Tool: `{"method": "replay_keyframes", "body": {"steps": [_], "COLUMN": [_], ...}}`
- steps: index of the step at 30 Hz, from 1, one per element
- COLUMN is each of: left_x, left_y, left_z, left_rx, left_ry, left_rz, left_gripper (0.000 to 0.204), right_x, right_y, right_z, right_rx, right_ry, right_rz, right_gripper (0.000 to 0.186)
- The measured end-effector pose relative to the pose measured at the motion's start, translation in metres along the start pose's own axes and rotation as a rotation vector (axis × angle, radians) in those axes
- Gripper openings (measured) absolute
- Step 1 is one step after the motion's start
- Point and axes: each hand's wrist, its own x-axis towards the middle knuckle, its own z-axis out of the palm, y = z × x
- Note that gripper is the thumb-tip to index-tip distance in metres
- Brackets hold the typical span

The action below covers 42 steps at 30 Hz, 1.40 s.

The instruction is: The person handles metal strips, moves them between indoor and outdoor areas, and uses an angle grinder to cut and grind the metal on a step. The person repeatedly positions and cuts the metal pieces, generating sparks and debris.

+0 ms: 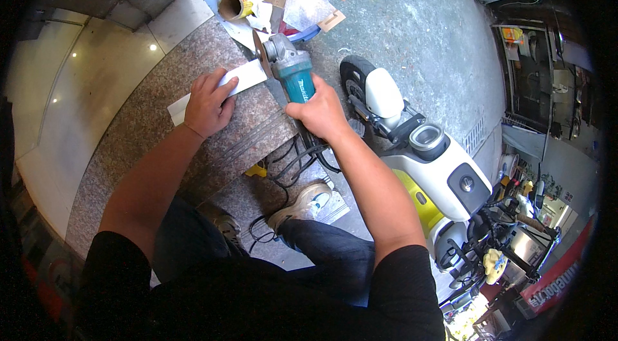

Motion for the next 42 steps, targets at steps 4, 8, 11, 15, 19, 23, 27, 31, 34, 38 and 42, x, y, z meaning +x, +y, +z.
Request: {"method": "replay_keyframes", "body": {"steps": [4,8,11,15,19,23,27,31,34,38,42], "left_x": [0.000,0.000,0.000,0.000,0.000,0.000,-0.001,-0.001,-0.001,-0.001,-0.001], "left_y": [0.000,-0.001,-0.001,-0.001,-0.001,-0.001,-0.002,-0.002,-0.002,-0.002,-0.002], "left_z": [0.000,0.000,0.001,0.001,0.001,0.001,0.003,0.003,0.003,0.003,0.002], "left_rx": [0.006,0.012,0.007,0.003,0.006,0.006,0.005,-0.006,0.001,0.004,0.000], "left_ry": [-0.009,-0.005,0.004,0.002,0.002,0.001,-0.019,-0.018,-0.021,-0.016,-0.007], "left_rz": [-0.002,0.000,0.002,0.004,0.006,0.006,-0.023,-0.021,-0.020,-0.018,-0.010], "left_gripper": [0.046,0.046,0.046,0.045,0.045,0.046,0.045,0.045,0.045,0.046,0.046], "right_x": [-0.004,-0.006,-0.008,-0.011,-0.014,-0.018,-0.023,-0.027,-0.030,-0.035,-0.041], "right_y": [0.006,0.015,0.020,0.027,0.030,0.026,0.024,0.025,0.027,0.033,0.036], "right_z": [0.001,0.001,0.000,-0.001,0.000,-0.001,-0.003,-0.003,-0.004,-0.004,-0.002], "right_rx": [-0.032,-0.043,-0.025,-0.027,-0.029,-0.012,-0.065,-0.025,-0.035,-0.003,0.010], "right_ry": [0.013,0.017,0.007,0.010,0.022,0.010,0.012,-0.002,-0.014,-0.026,-0.006], "right_rz": [0.000,-0.017,-0.022,-0.026,-0.014,-0.003,0.004,0.014,0.040,0.038,0.033], "right_gripper": [0.070,0.066,0.063,0.062,0.064,0.067,0.070,0.071,0.074,0.076,0.071]}}
